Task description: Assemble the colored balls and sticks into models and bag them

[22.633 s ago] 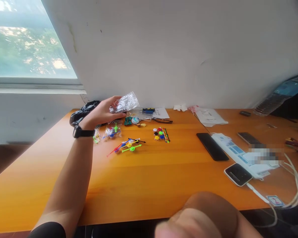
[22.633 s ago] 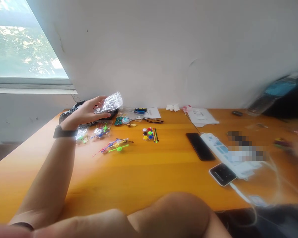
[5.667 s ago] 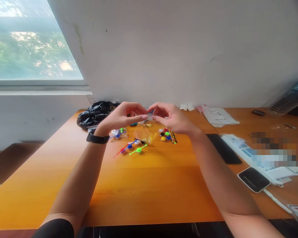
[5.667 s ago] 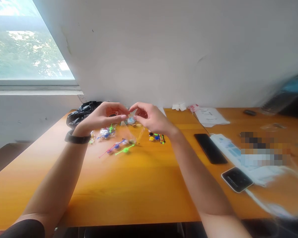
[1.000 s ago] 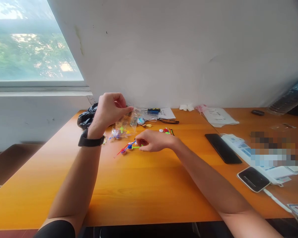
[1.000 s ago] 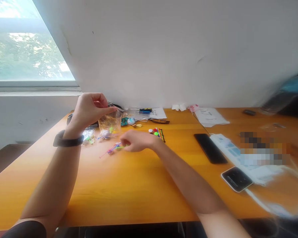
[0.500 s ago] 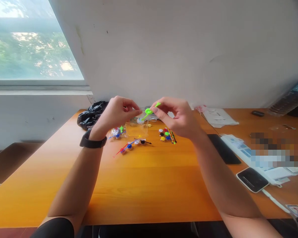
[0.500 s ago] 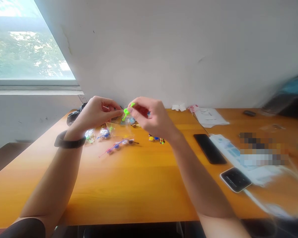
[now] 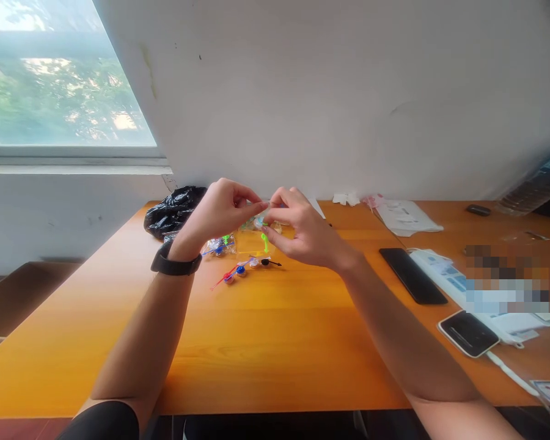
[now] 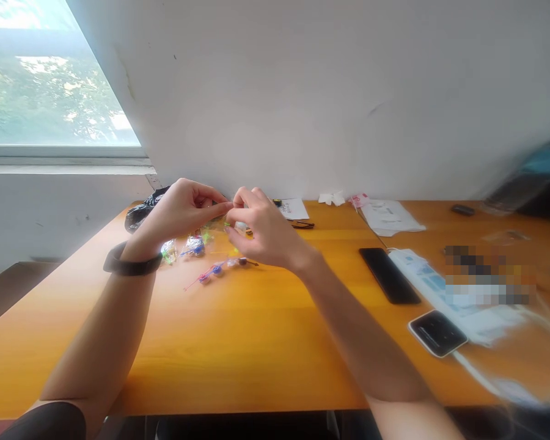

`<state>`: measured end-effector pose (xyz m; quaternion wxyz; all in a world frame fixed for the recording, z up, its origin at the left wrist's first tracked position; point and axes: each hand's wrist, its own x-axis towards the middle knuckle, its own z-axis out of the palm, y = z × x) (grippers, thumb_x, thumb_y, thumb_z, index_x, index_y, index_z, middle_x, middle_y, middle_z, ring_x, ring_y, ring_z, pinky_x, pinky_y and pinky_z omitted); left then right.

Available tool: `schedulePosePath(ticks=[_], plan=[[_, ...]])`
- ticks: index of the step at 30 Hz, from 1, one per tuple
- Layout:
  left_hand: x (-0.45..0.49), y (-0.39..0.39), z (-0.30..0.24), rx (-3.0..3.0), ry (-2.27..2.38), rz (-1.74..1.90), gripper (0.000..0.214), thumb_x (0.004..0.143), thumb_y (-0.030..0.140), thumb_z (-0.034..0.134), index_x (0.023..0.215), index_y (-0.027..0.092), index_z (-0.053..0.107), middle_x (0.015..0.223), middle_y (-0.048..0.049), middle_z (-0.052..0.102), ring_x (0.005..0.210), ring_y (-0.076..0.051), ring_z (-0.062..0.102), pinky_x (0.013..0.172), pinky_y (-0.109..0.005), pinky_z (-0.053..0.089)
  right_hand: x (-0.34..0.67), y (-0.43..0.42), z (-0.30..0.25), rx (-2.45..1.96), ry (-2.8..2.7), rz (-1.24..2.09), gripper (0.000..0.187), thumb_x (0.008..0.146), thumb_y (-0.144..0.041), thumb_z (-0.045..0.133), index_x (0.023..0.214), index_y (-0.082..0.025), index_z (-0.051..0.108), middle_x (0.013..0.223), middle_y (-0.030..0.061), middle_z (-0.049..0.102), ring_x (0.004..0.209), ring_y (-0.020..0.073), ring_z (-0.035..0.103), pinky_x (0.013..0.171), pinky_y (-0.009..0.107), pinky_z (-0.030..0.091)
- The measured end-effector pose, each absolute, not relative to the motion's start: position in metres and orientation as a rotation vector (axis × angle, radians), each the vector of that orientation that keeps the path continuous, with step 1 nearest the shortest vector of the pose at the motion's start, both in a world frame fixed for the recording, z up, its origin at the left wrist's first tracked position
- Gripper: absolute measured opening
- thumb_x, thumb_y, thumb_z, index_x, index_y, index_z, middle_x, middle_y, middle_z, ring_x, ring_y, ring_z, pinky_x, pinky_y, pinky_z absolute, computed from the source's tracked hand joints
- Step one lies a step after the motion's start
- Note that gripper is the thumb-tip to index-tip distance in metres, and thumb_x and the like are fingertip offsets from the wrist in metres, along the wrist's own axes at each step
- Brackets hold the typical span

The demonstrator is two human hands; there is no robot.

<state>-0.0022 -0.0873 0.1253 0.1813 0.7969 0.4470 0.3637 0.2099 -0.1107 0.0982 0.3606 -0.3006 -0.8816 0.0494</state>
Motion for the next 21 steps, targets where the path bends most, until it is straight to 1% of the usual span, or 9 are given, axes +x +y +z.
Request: schedulePosePath(ticks=[3,9,15,21], plan=[[-0.002,-0.089,0.126,2.242,1.265,1.023,0.029,0.089,0.044,0.071,0.076,0.020,0.080,0.049,0.0033,0.042,0.044,-0.010,0.034,0.044,-0.028,0.023,0.207,-0.110,0.096,-0.791,-2.235,0.144,0.014,0.099,-0.020,0.062,0.086,-0.022,0.068,0.100,0.0065,0.054,0.097,0.0246,0.048,0.090,0.042,0.045],[-0.001,-0.091,0.128,2.213,1.296,1.016,0.029,0.087,0.045,0.072,0.074,0.019,0.079,0.048,0.0033,0.042,0.044,-0.010,0.036,0.045,-0.028,0.024,0.204,-0.111,0.092,-0.826,-2.236,0.102,0.020,0.098,-0.020,0.062,0.082,-0.023,0.073,0.105,0.0079,0.055,0.099,0.0257,0.048,0.089,0.044,0.044],[0.001,-0.091,0.126,2.192,1.303,1.020,0.029,0.086,0.045,0.073,0.073,0.020,0.078,0.049,0.0028,0.044,0.044,-0.010,0.037,0.045,-0.028,0.025,0.201,-0.109,0.089,-0.962,-2.214,-0.142,0.025,0.095,-0.017,0.060,0.073,-0.021,0.070,0.107,0.0095,0.056,0.100,0.0283,0.047,0.087,0.047,0.038],[0.004,-0.091,0.124,2.195,1.297,1.046,0.027,0.086,0.041,0.071,0.070,0.020,0.076,0.048,0.0034,0.043,0.044,-0.010,0.034,0.044,-0.028,0.023,0.198,-0.109,0.086,-0.953,-2.265,-0.337,0.021,0.092,-0.013,0.061,0.075,-0.022,0.069,0.119,0.0104,0.058,0.111,0.0340,0.046,0.092,0.051,0.035]])
